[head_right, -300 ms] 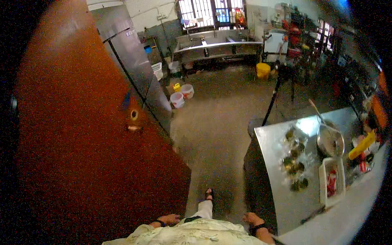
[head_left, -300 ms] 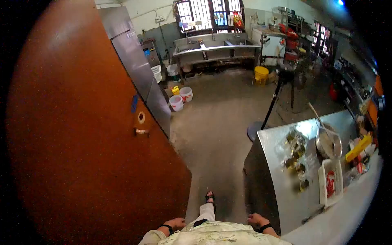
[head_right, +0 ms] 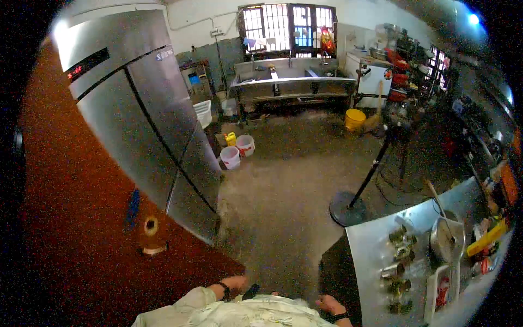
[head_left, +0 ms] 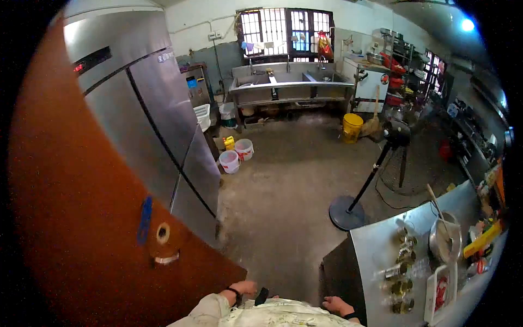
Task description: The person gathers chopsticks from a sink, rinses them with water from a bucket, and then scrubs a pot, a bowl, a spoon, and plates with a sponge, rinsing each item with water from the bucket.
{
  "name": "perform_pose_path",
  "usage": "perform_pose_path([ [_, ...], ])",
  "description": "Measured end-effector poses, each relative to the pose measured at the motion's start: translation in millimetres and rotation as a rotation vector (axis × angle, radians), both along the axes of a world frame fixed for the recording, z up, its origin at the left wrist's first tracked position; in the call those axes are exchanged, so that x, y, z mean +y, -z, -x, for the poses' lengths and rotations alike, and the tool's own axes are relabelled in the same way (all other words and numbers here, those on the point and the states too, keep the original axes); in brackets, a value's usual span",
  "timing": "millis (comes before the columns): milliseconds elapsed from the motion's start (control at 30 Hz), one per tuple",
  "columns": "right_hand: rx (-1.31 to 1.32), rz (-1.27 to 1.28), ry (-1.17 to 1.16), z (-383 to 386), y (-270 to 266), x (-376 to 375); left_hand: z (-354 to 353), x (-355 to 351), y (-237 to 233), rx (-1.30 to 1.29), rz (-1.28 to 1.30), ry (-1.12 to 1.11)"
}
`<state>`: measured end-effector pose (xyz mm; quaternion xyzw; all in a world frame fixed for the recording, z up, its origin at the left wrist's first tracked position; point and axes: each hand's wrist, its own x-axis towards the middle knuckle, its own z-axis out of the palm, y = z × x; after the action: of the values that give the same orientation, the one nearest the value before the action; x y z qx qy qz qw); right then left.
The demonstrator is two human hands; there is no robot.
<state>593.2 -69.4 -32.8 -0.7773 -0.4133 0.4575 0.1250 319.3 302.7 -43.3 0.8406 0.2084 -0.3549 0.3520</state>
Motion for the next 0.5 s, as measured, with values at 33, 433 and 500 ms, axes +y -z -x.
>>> perform_pose_path([
  [33, -0.018, 0.049, 0.002, -15.3, -19.1, -1.1, -26.7, -2.4, 4.3, -0.103, -0.013, 0.030],
  [433, 0.190, 0.236, -0.143, -188.1, 9.1, 259.4, -137.6, 207.5, 46.2, 0.109, 0.050, -0.176],
  [500, 0.025, 0.199, -0.121, -241.8, 21.9, 308.9, -134.6, 248.6, 50.3, 0.189, 0.020, -0.183],
])
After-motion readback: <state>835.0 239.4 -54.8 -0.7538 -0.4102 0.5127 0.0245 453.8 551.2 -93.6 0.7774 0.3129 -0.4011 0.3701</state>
